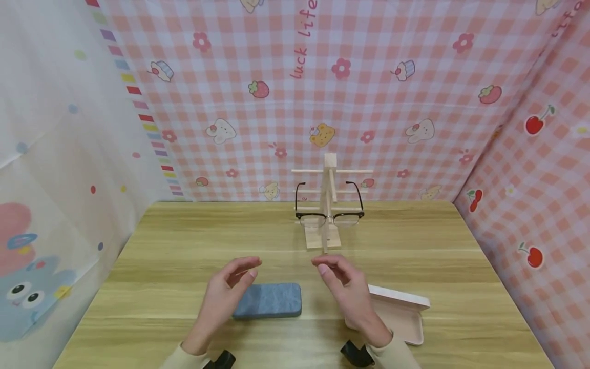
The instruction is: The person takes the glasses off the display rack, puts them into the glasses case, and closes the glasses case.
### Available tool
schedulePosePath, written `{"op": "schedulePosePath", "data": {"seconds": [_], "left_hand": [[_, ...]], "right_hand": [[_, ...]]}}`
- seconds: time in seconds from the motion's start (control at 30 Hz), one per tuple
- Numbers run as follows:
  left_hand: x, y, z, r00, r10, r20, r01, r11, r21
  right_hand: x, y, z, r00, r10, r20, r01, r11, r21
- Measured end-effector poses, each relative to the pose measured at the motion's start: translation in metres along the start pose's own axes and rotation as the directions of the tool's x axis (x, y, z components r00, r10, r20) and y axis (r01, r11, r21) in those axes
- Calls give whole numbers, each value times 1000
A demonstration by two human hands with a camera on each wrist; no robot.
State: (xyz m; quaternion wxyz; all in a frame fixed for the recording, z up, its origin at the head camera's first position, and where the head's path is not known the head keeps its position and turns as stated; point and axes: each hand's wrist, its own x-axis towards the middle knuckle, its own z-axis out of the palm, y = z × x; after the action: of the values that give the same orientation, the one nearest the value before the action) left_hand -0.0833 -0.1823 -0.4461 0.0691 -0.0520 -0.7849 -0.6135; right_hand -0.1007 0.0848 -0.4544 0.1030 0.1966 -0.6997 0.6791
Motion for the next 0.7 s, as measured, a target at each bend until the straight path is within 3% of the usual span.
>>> {"op": "schedulePosePath", "data": {"seconds": [0.27, 0.5, 0.7], "left_hand": [[15, 21, 22, 996, -3, -84, -7, 993, -116], [31, 32, 39, 994, -28, -103, -2, 960, -280], [48, 42, 51, 990, -88, -108, 46, 938, -343]], "right_hand": [[5, -16, -16, 991, 22, -135, -25, 1000, -18], [19, -20, -30, 951, -45, -305, 49, 999, 4], [36, -24, -45, 915, -81, -396, 65, 996, -55]]}}
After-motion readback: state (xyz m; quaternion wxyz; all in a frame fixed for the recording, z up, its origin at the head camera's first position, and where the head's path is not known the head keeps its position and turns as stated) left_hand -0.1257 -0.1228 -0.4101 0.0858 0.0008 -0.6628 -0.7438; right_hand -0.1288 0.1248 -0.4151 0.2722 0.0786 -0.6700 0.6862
